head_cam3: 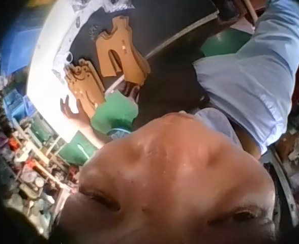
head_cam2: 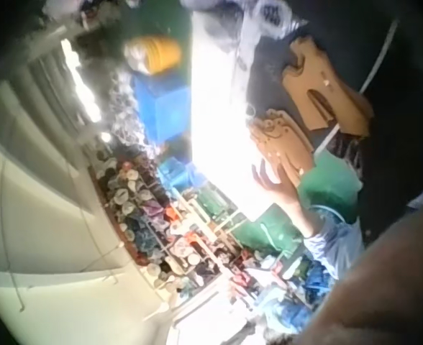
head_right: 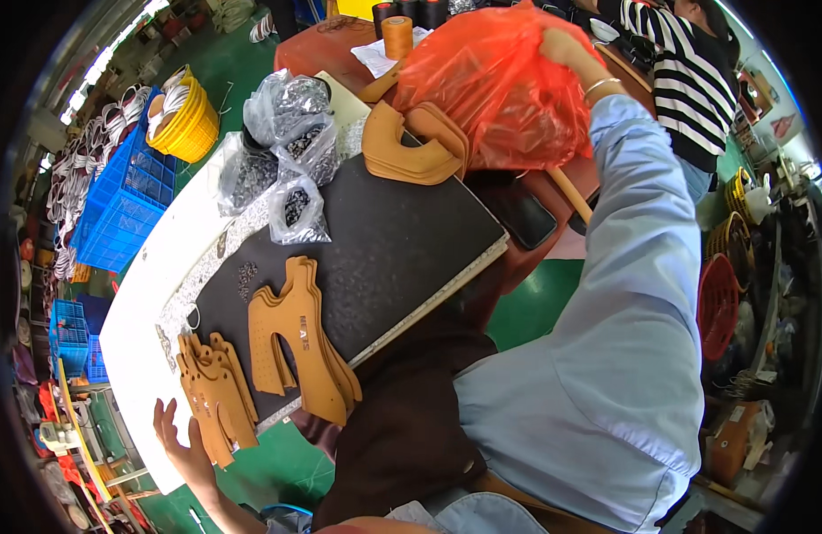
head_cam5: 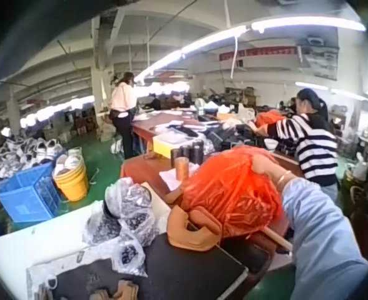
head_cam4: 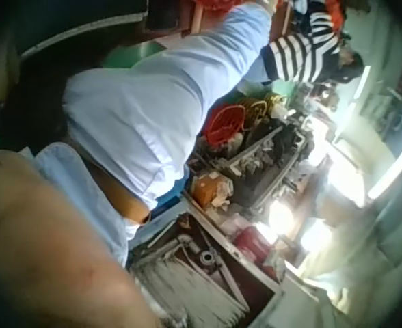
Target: The person retrieves leather pieces from under the table, sorts the leather pieces on the workbench, and inserts small metal studs from a bag into holes on the leather pieces by hand.
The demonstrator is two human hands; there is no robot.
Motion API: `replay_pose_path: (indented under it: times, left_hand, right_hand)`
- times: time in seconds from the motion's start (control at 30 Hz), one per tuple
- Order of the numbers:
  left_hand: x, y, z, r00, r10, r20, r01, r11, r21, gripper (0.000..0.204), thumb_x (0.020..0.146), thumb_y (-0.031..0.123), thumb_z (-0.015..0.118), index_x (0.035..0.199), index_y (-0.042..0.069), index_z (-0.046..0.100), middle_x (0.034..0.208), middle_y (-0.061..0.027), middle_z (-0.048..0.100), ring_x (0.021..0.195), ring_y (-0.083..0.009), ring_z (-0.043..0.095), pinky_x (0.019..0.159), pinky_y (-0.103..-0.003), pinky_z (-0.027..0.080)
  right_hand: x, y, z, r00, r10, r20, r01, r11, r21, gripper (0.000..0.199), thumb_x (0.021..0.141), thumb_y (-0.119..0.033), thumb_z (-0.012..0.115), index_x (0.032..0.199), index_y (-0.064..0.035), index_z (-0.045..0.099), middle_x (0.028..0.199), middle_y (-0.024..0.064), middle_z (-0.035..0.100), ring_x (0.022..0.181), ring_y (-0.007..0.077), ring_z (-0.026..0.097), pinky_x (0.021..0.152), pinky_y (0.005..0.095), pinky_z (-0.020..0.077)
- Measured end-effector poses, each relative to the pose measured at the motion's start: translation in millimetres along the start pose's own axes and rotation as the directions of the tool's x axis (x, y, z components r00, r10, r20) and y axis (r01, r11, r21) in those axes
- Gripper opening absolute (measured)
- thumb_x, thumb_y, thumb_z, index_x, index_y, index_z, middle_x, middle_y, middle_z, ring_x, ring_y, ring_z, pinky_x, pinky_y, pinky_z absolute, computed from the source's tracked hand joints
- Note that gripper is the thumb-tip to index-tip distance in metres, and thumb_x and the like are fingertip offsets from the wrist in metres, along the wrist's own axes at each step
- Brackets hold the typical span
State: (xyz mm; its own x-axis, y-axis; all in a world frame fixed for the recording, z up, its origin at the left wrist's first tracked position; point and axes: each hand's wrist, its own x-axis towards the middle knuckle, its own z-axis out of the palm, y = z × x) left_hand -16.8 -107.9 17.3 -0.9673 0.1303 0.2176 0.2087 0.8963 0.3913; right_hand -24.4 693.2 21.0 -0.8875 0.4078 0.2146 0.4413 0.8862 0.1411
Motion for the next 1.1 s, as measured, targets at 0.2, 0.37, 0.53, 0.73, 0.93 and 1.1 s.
replay_pose_path:
  times: [0.2,0.37,0.53,0.73,0.93,1.1]
  left_hand:
    - [-13,-20,-6,0.998,-0.036,-0.058,0.033,0.998,-0.055,0.036,0.079,0.004,0.052,0.115,0.002,0.052,0.132,-0.0136,0.039,0.122,-0.0301,0.036,0.1,-0.048,0.029]
    - [-26,-43,-13,0.991,-0.066,-0.116,0.055,0.993,-0.102,0.035,0.079,0.0,0.052,0.114,0.001,0.053,0.13,-0.0132,0.041,0.12,-0.0282,0.04,0.099,-0.045,0.031]
    - [-44,-61,-22,0.976,-0.049,-0.213,0.018,0.989,-0.145,0.032,0.08,0.002,0.052,0.112,-0.001,0.053,0.127,-0.0135,0.045,0.118,-0.0288,0.042,0.098,-0.042,0.032]
    - [-46,-66,-6,0.956,-0.066,-0.286,-0.007,0.969,-0.247,0.027,0.083,0.004,0.051,0.109,-0.002,0.054,0.124,-0.0158,0.048,0.114,-0.0281,0.046,0.092,-0.039,0.037]
    - [-49,-66,-2,0.938,-0.109,-0.328,-0.021,0.929,-0.369,0.026,0.082,0.008,0.053,0.107,-0.001,0.055,0.122,-0.0158,0.049,0.112,-0.0275,0.047,0.09,-0.037,0.038]
    - [-60,-70,4,0.938,-0.161,-0.308,0.003,0.889,-0.457,0.028,0.083,0.014,0.056,0.106,-0.001,0.055,0.122,-0.0167,0.048,0.116,-0.0287,0.044,0.097,-0.039,0.032]
  right_hand:
    - [-25,-31,-143,0.944,0.025,-0.329,-0.017,0.999,0.027,0.027,0.069,-0.017,0.059,0.087,0.0019,0.06,0.086,0.0232,0.061,0.078,0.0357,0.059,0.071,0.0424,0.0463]
    - [-36,-74,-174,0.967,-0.009,-0.256,0.017,0.999,0.031,0.026,0.07,-0.017,0.058,0.088,0.0015,0.06,0.087,0.0222,0.061,0.079,0.0345,0.059,0.071,0.0416,0.0464]
    - [-24,-121,-162,0.987,-0.085,-0.134,0.092,0.995,0.047,0.025,0.071,-0.017,0.058,0.088,0.001,0.06,0.088,0.0212,0.061,0.079,0.0333,0.059,0.071,0.0407,0.0465]
    - [-4,-173,-164,0.975,-0.209,-0.075,0.214,0.974,0.073,0.024,0.073,-0.017,0.058,0.089,0.0004,0.06,0.089,0.02,0.061,0.08,0.0318,0.059,0.071,0.0397,0.0465]
    - [21,-239,-172,0.932,-0.355,-0.065,0.361,0.925,0.121,0.023,0.074,-0.017,0.058,0.09,-0.0002,0.06,0.09,0.0188,0.061,0.081,0.0304,0.059,0.071,0.0387,0.0466]
    - [29,-278,-188,0.906,-0.42,-0.057,0.423,0.895,0.143,0.022,0.076,-0.017,0.057,0.09,-0.0007,0.06,0.09,0.0178,0.062,0.082,0.0292,0.059,0.072,0.0378,0.0467]
